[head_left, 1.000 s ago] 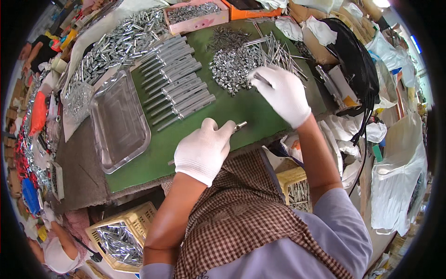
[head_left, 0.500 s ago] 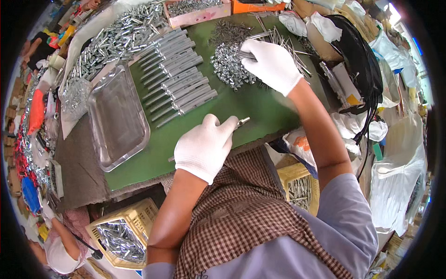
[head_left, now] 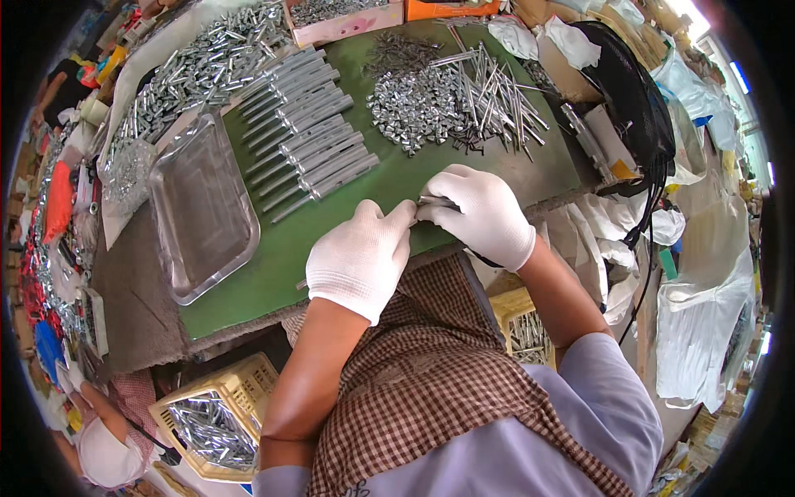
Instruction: Assembling small metal components and screws at a manufacturing workbench.
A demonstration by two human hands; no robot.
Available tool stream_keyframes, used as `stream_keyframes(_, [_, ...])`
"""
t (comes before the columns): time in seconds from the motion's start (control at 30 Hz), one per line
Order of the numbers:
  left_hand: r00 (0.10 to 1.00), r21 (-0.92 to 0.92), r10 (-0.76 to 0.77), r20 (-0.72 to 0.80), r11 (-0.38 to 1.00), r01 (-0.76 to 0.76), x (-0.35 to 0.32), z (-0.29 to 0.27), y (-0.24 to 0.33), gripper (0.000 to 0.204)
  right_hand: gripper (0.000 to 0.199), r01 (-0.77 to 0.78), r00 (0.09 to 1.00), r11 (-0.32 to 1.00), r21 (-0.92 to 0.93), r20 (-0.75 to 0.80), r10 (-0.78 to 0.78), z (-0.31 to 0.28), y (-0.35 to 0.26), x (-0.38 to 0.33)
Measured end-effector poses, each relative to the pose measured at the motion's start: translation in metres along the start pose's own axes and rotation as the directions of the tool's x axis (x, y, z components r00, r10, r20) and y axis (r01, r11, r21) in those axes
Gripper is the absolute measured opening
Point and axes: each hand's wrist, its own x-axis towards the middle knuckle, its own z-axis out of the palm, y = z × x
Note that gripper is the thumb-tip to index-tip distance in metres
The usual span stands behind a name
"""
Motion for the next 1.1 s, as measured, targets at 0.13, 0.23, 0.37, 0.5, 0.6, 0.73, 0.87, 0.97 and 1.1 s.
stream_keyframes(0.13, [1.000, 0.000, -0.006, -0.008, 1.000, 0.006, 0.000, 0.000, -0.001, 0.019, 0.013, -0.014, 0.999, 0.999, 0.036, -0.048, 0.016, -0.003, 0.006, 0.004])
stream_keyframes(0.23, [1.000, 0.002, 0.016, -0.003, 1.000, -0.016, 0.002, 0.000, 0.000, 0.019, 0.013, -0.035, 0.986, 0.999, 0.005, -0.165, 0.036, -0.007, 0.015, 0.024])
stream_keyframes(0.37, [0.999, -0.005, -0.016, 0.037, 1.000, 0.016, 0.005, -0.004, 0.000, 0.019, 0.014, -0.120, 0.972, 0.983, -0.139, -0.219, 0.087, 0.002, 0.018, 0.049])
stream_keyframes(0.5, [0.999, -0.009, -0.029, 0.041, 1.000, 0.029, 0.004, -0.001, 0.001, 0.019, 0.014, -0.122, 0.984, 0.963, -0.241, -0.154, 0.086, 0.005, 0.014, 0.042])
stream_keyframes(0.6, [1.000, -0.029, -0.006, -0.012, 1.000, 0.006, 0.004, 0.001, -0.001, 0.018, 0.013, -0.069, 0.989, 0.954, -0.292, -0.148, 0.026, 0.006, 0.015, 0.037])
stream_keyframes(0.73, [1.000, -0.016, -0.021, 0.013, 1.000, 0.021, 0.003, -0.001, -0.001, 0.018, 0.011, 0.000, 0.992, 0.964, -0.266, -0.120, -0.033, 0.006, 0.023, 0.027])
stream_keyframes(0.87, [0.999, -0.021, -0.016, 0.044, 1.000, 0.017, 0.004, -0.002, 0.000, 0.019, 0.011, 0.005, 0.997, 0.970, -0.241, -0.075, -0.024, 0.001, 0.024, 0.020])
stream_keyframes(0.97, [0.998, -0.014, -0.018, 0.057, 1.000, 0.019, 0.004, -0.004, -0.002, 0.020, 0.009, -0.046, 0.996, 0.997, -0.056, -0.077, 0.042, -0.005, 0.012, 0.011])
stream_keyframes(1.1, [0.997, 0.003, -0.002, 0.080, 1.000, 0.001, 0.004, -0.004, -0.002, 0.022, 0.010, -0.046, 0.998, 0.991, 0.128, -0.026, 0.050, -0.008, 0.000, -0.004])
